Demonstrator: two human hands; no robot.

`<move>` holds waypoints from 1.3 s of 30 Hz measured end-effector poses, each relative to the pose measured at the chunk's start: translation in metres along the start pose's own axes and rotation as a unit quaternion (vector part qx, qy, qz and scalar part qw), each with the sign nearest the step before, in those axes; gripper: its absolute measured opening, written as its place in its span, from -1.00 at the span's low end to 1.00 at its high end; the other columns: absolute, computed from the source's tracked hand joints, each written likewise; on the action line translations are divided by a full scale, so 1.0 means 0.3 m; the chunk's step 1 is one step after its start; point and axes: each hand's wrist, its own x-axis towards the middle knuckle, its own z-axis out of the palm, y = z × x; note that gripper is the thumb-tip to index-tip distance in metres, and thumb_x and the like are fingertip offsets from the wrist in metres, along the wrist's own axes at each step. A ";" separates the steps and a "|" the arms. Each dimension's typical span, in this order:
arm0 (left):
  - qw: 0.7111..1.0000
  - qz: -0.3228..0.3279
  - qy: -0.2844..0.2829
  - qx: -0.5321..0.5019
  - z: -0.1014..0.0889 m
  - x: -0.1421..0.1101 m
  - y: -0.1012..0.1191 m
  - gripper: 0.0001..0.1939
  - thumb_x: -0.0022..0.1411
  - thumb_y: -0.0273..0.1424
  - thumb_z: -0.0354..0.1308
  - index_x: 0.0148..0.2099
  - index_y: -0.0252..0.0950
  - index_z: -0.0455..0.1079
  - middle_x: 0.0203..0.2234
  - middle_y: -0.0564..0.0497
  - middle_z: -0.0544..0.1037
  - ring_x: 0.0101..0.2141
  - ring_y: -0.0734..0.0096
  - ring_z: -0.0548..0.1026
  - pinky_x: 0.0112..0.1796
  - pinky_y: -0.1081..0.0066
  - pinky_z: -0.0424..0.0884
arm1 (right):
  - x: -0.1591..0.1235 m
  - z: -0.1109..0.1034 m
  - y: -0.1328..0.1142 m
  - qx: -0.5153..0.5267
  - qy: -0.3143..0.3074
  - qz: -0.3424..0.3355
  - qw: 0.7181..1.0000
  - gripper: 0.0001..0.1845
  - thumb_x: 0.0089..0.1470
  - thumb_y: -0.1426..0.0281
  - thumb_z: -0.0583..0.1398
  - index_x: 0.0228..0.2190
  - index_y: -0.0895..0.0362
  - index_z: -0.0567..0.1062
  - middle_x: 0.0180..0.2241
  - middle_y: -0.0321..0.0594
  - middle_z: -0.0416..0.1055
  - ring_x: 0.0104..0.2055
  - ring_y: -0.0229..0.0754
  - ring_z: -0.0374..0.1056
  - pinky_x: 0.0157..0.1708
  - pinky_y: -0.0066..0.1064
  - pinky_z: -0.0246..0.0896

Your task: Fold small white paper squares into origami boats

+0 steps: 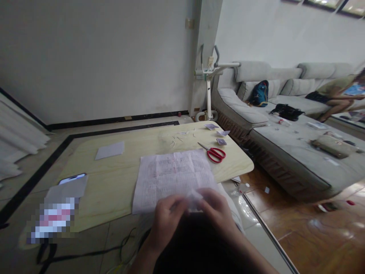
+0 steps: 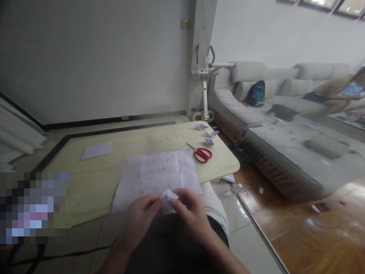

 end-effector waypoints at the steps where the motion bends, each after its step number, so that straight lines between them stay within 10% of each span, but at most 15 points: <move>1: 1.000 0.001 0.002 -0.001 0.000 0.000 -0.002 -0.77 0.23 -0.31 0.16 -0.42 -0.27 0.54 -0.63 0.07 0.53 -0.56 0.41 0.48 -0.50 0.51 0.37 | 0.002 0.000 -0.005 -0.001 -0.017 0.007 1.000 -0.80 0.05 0.26 0.28 -0.37 0.16 0.57 -0.48 -0.25 0.51 -0.46 -0.21 0.40 -0.46 -0.45 0.34; 18: 0.998 0.024 -0.037 0.046 0.002 0.000 -0.016 -0.83 0.22 -0.30 0.19 -0.38 -0.24 0.51 -0.51 0.07 0.56 -0.41 0.35 0.51 -0.34 0.47 0.39 | 0.002 -0.017 -0.022 -0.126 -0.016 -0.184 0.975 -0.75 0.16 0.26 0.20 -0.47 0.15 0.50 -0.55 -0.25 0.45 -0.50 -0.23 0.37 -0.46 -0.45 0.26; 39: 0.998 -0.024 -0.057 0.005 0.003 0.008 -0.002 -0.81 0.23 -0.32 0.18 -0.37 -0.25 0.57 -0.55 0.09 0.62 -0.48 0.41 0.55 -0.43 0.54 0.41 | 0.002 -0.010 -0.033 -0.064 -0.031 -0.018 0.997 -0.72 0.10 0.31 0.23 -0.57 0.18 0.50 -0.58 -0.27 0.42 -0.48 -0.23 0.31 -0.41 -0.43 0.18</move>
